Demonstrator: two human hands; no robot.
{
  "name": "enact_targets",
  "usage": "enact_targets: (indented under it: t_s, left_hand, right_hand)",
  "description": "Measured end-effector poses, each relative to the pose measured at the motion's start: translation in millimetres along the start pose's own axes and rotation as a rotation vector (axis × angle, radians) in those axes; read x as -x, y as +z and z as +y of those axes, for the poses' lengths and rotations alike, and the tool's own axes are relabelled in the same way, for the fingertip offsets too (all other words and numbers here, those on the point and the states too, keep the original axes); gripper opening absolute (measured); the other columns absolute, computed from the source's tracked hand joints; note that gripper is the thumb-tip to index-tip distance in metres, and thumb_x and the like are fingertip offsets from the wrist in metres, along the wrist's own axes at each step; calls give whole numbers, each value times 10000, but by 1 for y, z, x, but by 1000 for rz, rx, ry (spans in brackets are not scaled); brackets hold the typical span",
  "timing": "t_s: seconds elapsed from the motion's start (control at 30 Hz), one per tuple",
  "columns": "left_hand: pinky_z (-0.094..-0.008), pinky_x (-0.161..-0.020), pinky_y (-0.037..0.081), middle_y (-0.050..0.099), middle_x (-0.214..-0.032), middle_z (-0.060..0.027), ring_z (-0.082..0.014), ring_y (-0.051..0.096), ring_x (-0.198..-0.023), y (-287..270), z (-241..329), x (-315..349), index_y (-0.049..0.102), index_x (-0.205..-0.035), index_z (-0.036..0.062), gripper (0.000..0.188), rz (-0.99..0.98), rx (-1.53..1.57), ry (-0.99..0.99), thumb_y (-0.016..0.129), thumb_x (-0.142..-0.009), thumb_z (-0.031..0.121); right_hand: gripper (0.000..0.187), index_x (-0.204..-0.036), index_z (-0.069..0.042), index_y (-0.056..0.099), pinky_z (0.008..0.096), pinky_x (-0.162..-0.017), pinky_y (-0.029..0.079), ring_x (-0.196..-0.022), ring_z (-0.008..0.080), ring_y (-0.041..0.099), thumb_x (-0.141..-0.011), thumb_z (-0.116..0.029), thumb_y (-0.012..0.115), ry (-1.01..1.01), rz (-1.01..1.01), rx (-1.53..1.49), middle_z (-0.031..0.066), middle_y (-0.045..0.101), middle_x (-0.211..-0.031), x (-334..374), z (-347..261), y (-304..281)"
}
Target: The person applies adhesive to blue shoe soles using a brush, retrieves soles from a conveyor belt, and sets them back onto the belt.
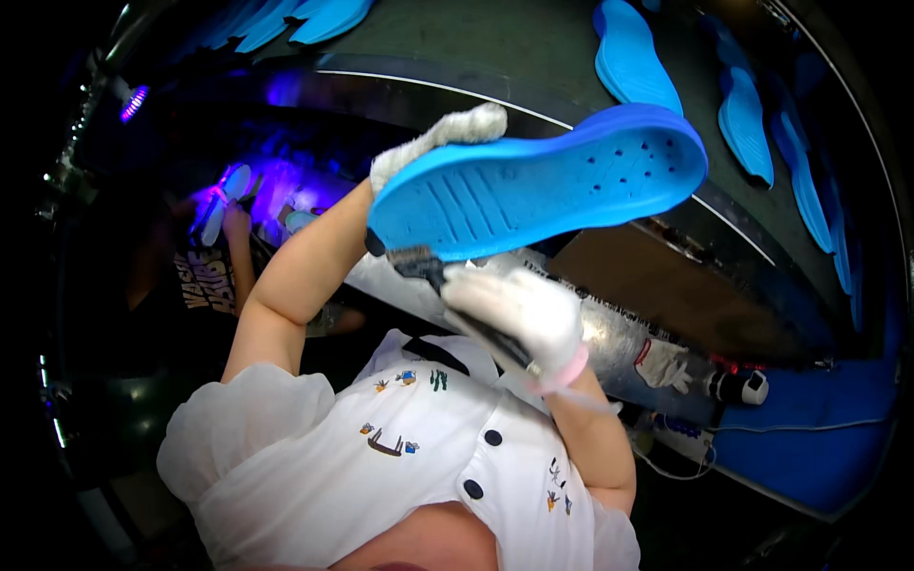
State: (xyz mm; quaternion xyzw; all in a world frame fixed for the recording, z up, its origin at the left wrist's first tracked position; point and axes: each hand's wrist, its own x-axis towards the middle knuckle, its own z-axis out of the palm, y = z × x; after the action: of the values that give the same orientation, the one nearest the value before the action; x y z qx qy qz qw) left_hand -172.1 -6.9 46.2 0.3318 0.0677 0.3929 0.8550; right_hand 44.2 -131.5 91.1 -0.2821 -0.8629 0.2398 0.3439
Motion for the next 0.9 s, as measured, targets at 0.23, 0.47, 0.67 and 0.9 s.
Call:
enact_targets:
  t_s: [0.23, 0.47, 0.67, 0.9]
  left_hand:
    - [-581, -1093, 469, 465, -1502, -257, -446, 482, -1366, 11, -42, 7, 425, -1531, 63, 1016, 167, 19, -193, 647, -820, 754]
    - [-559, -656, 650, 634, -1263, -298, -446, 708, -1034, 42, -6, -30, 369, -1542, 15, 1089, 5, -90, 84, 510, -857, 850]
    - [-471, -887, 518, 537, -1412, -246, -361, 568, -1230, -13, 106, -118, 468, -1505, 133, 764, 131, -391, 125, 543, -923, 621]
    - [-517, -1130, 417, 529, -1493, -204, -409, 519, -1339, -17, 167, -63, 613, -1415, 192, 478, 1083, -2480, 356, 545, -949, 275]
  right_hand:
    - [308, -1005, -18, 750, 335, -675, 539, -730, 245, 671, -717, 66, 818, 99, 642, 226, 119, 753, -921, -6, 26, -18]
    - [322, -1005, -24, 748, 325, -682, 544, -711, 242, 683, -700, 6, 848, -86, 589, -54, 128, 766, -932, 20, 24, -22]
    - [315, -1000, 28, 684, 307, -672, 541, -743, 218, 680, -701, 120, 717, 321, 704, -216, 191, 765, -959, 30, 22, -14]
    - [262, -1138, 51, 650, 240, -681, 578, -900, 172, 709, -881, 1, 665, 627, 853, -599, 174, 733, -1116, 69, 31, -9]
